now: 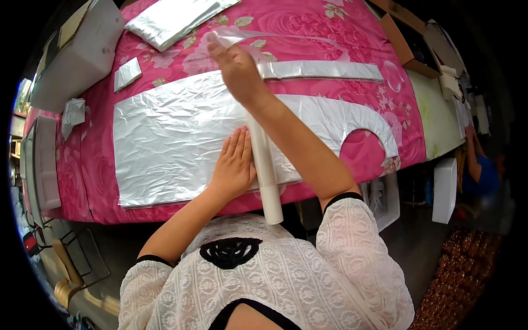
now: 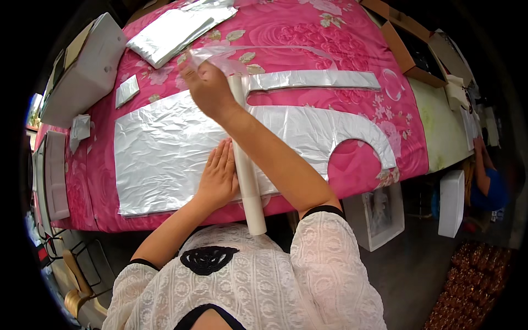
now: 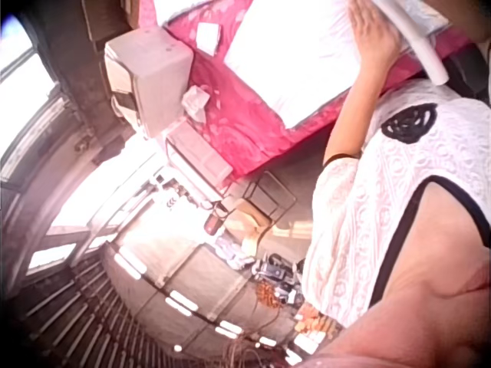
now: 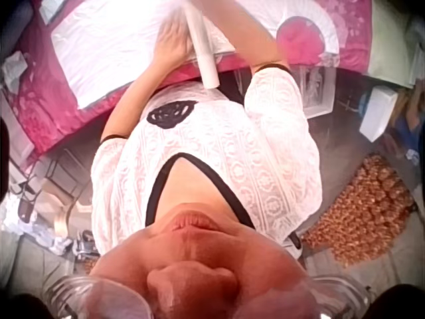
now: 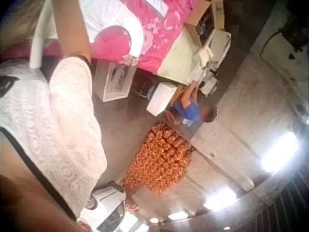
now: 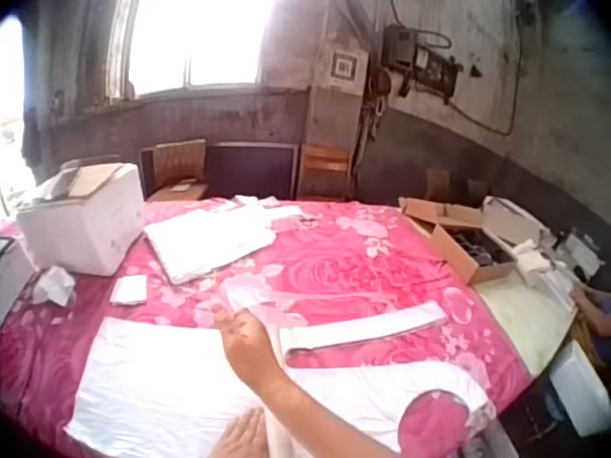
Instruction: The person repeatedly wraps small white rectangular items in clear plastic film on a pink floral tablecloth. They unroll the film, place an item, fold the film around it, and set the wrapped item aside. The process is repeated multiple times with consistent hand motions.
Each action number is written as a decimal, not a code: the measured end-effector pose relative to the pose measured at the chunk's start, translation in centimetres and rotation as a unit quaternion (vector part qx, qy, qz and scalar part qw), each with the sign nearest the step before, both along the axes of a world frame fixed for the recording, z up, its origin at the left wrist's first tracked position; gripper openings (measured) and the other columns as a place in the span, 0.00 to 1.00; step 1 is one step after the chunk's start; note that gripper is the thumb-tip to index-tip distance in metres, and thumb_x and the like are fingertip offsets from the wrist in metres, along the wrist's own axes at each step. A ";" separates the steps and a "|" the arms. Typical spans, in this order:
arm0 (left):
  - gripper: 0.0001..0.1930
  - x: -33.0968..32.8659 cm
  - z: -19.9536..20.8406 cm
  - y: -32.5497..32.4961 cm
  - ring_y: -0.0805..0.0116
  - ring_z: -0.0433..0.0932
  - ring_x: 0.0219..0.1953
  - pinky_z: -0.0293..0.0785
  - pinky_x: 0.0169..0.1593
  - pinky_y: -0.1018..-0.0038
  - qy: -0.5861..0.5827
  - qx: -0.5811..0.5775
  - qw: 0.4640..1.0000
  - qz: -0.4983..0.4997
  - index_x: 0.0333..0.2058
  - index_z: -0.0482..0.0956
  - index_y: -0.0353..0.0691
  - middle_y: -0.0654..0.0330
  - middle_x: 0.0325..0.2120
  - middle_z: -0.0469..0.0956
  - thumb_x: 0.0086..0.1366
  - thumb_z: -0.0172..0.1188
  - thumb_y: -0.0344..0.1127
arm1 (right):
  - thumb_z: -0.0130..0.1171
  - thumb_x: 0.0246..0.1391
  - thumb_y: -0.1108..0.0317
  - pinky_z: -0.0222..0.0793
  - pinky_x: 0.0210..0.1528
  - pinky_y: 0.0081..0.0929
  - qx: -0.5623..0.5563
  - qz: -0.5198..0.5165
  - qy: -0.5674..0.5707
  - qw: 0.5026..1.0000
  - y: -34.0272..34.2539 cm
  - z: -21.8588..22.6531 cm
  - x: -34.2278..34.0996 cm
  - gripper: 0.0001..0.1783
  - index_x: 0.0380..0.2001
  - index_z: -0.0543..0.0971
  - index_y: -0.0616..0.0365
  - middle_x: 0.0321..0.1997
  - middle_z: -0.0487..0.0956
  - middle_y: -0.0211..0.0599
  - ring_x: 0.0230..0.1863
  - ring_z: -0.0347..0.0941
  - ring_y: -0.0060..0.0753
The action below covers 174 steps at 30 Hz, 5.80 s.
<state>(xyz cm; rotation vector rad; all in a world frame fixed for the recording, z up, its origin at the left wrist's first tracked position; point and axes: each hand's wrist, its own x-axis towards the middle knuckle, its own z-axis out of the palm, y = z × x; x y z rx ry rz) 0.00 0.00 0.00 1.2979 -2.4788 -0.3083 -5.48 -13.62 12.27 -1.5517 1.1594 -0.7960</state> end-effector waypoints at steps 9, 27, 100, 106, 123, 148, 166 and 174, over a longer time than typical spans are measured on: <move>0.33 0.0 -0.4 0.1 0.53 0.50 0.66 0.43 0.67 0.61 0.003 -0.044 0.999 0.017 0.60 0.52 0.25 0.44 0.63 0.52 0.59 0.44 0.36 | 0.48 0.55 0.54 0.45 0.66 0.43 -0.096 0.112 0.037 0.988 5.1 -9.9 22.0 0.35 0.55 0.61 0.76 0.58 0.64 0.62 0.64 0.55 0.57; 0.30 0.7 0.6 0.5 0.47 0.48 0.66 0.40 0.67 0.57 0.048 -0.028 0.998 0.017 0.58 0.55 0.21 0.37 0.61 0.53 0.60 0.40 0.37 | 0.56 0.51 0.57 0.55 0.63 0.41 -0.339 0.191 0.276 0.879 11.3 -6.3 -14.5 0.29 0.54 0.69 0.59 0.62 0.64 0.45 0.63 0.59 0.48; 0.31 14.9 10.5 10.8 0.74 0.72 0.23 0.70 0.26 0.78 0.672 0.447 0.582 0.096 0.46 0.67 0.30 0.60 0.25 0.72 0.51 0.66 0.47 | 0.70 0.40 0.73 0.71 0.38 0.19 0.258 0.281 -0.369 0.847 12.2 -3.0 5.5 0.21 0.41 0.77 0.63 0.30 0.79 0.31 0.31 0.74 0.19; 0.40 14.2 9.5 11.4 0.70 0.73 0.28 0.73 0.27 0.77 0.753 0.457 0.472 0.045 0.45 0.68 0.29 0.53 0.30 0.71 0.48 0.63 0.62 | 0.69 0.42 0.71 0.71 0.39 0.19 0.245 0.302 -0.357 0.849 12.7 -2.3 5.1 0.18 0.38 0.78 0.63 0.34 0.80 0.34 0.33 0.75 0.20; 0.25 15.6 5.0 10.1 0.74 0.73 0.23 0.71 0.24 0.78 0.501 0.429 0.691 0.295 0.41 0.69 0.38 0.61 0.26 0.73 0.64 0.48 0.58 | 0.65 0.41 0.53 0.70 0.34 0.26 0.158 0.248 0.032 0.955 17.3 -4.8 4.4 0.29 0.39 0.77 0.70 0.26 0.79 0.42 0.28 0.76 0.32; 0.22 16.6 6.2 14.5 0.59 0.79 0.32 0.73 0.37 0.68 0.187 0.424 0.819 0.339 0.41 0.73 0.31 0.47 0.28 0.79 0.55 0.63 0.44 | 0.64 0.49 0.62 0.64 0.30 0.15 0.249 0.117 -0.027 0.961 1.4 -7.8 -4.0 0.11 0.31 0.79 0.59 0.26 0.77 0.27 0.27 0.69 0.17; 0.27 22.3 6.5 14.3 0.70 0.74 0.41 0.68 0.49 0.72 0.246 0.710 0.645 0.142 0.46 0.73 0.33 0.60 0.36 0.78 0.51 0.68 0.44 | 0.59 0.54 0.65 0.59 0.25 0.13 -0.023 -0.249 0.082 0.965 -4.8 -10.2 -26.0 0.10 0.31 0.79 0.62 0.22 0.73 0.23 0.22 0.63 0.13; 0.27 19.0 10.1 5.6 0.65 0.77 0.38 0.70 0.46 0.74 0.121 0.517 0.847 -0.008 0.45 0.76 0.36 0.55 0.36 0.79 0.46 0.71 0.40 | 0.59 0.54 0.65 0.60 0.28 0.12 -0.021 -0.150 0.008 0.988 -3.2 -9.3 -18.6 0.11 0.34 0.79 0.64 0.26 0.75 0.24 0.25 0.65 0.13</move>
